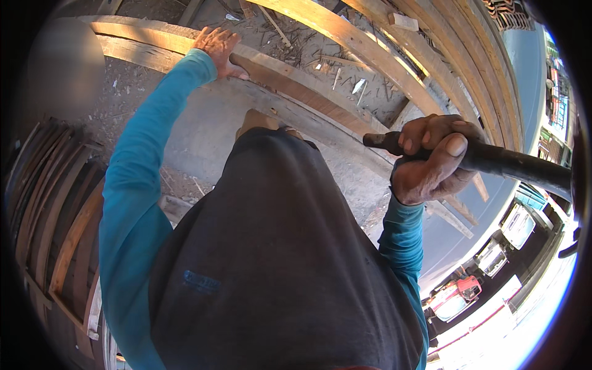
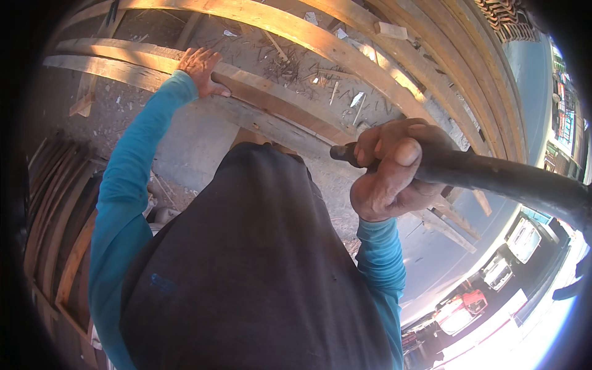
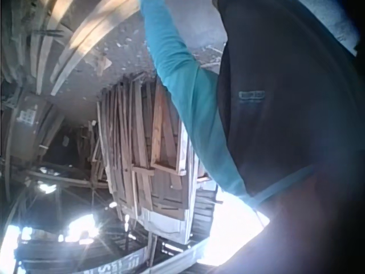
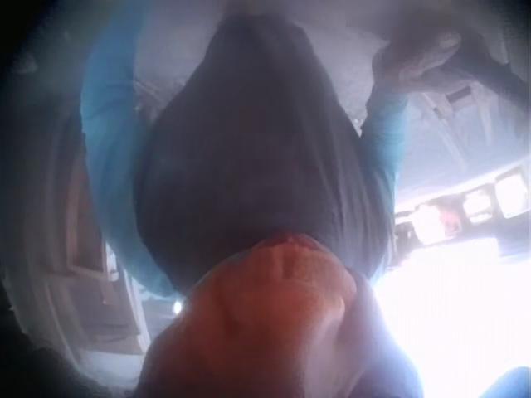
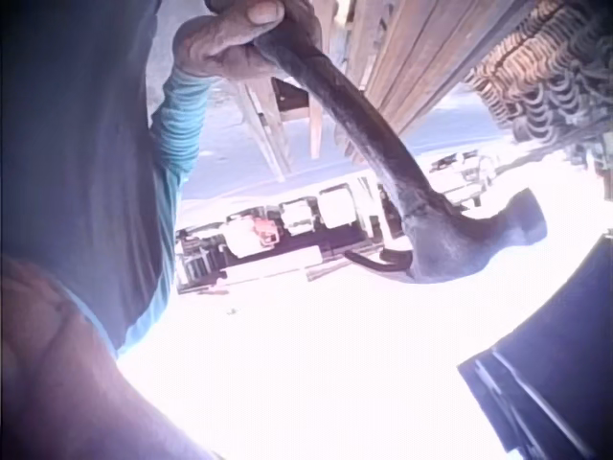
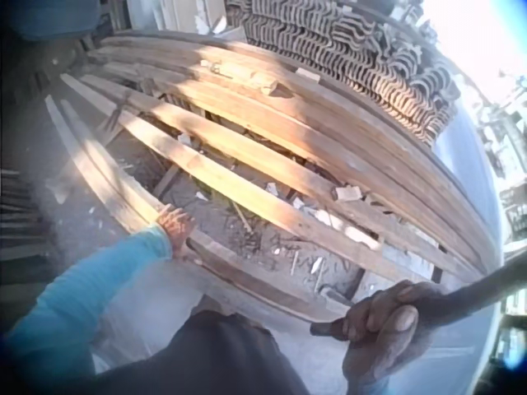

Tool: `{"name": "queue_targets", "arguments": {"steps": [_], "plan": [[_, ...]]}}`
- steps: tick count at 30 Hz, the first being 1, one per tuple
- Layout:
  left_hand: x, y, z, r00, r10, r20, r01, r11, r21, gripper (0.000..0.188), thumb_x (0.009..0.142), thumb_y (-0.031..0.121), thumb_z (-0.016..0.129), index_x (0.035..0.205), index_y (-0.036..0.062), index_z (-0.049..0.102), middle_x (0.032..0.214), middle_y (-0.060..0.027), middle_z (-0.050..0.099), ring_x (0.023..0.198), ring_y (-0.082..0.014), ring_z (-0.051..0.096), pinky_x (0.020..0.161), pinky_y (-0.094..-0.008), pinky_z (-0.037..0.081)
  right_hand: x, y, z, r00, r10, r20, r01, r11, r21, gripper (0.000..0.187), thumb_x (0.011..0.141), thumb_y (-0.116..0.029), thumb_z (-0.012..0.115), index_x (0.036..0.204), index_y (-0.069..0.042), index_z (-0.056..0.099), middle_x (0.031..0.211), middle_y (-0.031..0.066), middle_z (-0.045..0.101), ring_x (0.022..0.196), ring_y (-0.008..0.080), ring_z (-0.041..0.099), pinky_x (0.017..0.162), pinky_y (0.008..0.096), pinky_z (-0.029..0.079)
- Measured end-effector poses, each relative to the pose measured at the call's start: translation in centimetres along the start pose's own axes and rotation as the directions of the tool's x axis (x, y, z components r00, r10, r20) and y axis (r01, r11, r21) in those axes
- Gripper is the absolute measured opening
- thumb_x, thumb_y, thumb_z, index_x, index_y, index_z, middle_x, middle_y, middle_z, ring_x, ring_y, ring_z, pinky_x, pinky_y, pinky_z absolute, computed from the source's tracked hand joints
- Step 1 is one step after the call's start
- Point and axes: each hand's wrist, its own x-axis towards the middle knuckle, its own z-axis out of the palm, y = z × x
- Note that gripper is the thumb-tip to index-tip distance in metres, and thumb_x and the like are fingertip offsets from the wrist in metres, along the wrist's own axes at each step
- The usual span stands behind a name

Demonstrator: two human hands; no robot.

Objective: The person removes nails from wooden planks using pliers and a hammer, then rearranges and stacks the planks by hand.

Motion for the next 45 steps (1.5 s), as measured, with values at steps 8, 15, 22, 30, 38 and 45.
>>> {"name": "queue_targets", "arguments": {"steps": [8,15,22,30,38,45], "plan": [[0.5,0.5,-1.5,0.998,0.030,0.046,-0.031,0.999,0.014,0.112,0.069,0.080,0.065,0.150,0.0098,0.033,0.154,-0.0144,0.037,0.146,-0.0328,0.028,0.120,-0.0526,0.017,-5.4,5.0,-4.0,0.636,0.728,0.256,-0.201,0.476,-0.856,0.036,0.095,-0.030,0.064,0.101,0.002,0.049,0.067,0.0199,0.053,0.059,0.0369,0.057,0.057,0.0456,0.044],[-0.1,0.2,-0.6,0.998,-0.012,0.063,0.012,1.000,0.002,0.112,0.069,0.079,0.066,0.151,0.0106,0.033,0.155,-0.0129,0.036,0.148,-0.0314,0.025,0.122,-0.0519,0.015,6.0,-5.1,1.5,0.996,-0.050,-0.073,0.039,0.989,-0.142,0.034,0.100,-0.034,0.056,0.090,-0.002,0.051,0.064,0.0021,0.042,0.047,0.0101,0.044,0.040,0.0234,0.038],[0.2,0.1,-0.5,0.998,0.017,0.068,-0.017,1.000,-0.001,0.111,0.070,0.080,0.063,0.152,0.0120,0.031,0.157,-0.0130,0.034,0.148,-0.0306,0.024,0.122,-0.0513,0.014,-9.0,4.8,-4.8,0.574,0.764,0.293,-0.113,0.429,-0.896,0.036,0.097,-0.032,0.058,0.103,0.002,0.049,0.068,0.0209,0.056,0.063,0.0338,0.060,0.064,0.0465,0.048],[-0.2,0.3,-0.1,0.997,0.048,0.059,-0.051,0.998,0.044,0.101,0.071,0.071,0.070,0.147,0.0136,0.039,0.154,-0.0132,0.037,0.146,-0.0314,0.028,0.120,-0.0490,0.020,-7.1,2.1,-4.3,0.581,0.814,0.013,-0.633,0.462,-0.622,0.044,0.098,-0.042,0.060,0.098,0.001,0.054,0.069,0.0059,0.052,0.065,0.0135,0.052,0.059,0.0313,0.044],[0.3,0.3,-2.0,0.992,0.117,0.041,-0.116,0.993,-0.033,0.094,0.065,0.067,0.077,0.137,0.0121,0.050,0.142,-0.0134,0.050,0.135,-0.0335,0.043,0.114,-0.0479,0.032,-10.3,4.1,-4.3,0.916,0.394,0.081,-0.308,0.817,-0.487,0.037,0.092,-0.015,0.068,0.119,0.001,0.049,0.080,0.0125,0.063,0.071,0.0210,0.064,0.066,0.0335,0.051],[1.1,-0.8,-0.4,0.977,0.202,-0.073,-0.204,0.979,-0.021,0.092,0.063,0.068,0.078,0.133,0.0131,0.055,0.137,-0.0115,0.054,0.133,-0.0309,0.045,0.112,-0.0464,0.035,-9.9,4.7,-3.5,0.621,0.761,0.188,-0.305,0.455,-0.836,0.034,0.094,-0.027,0.065,0.108,-0.001,0.049,0.074,0.0226,0.063,0.067,0.0414,0.065,0.058,0.0445,0.049]]}}
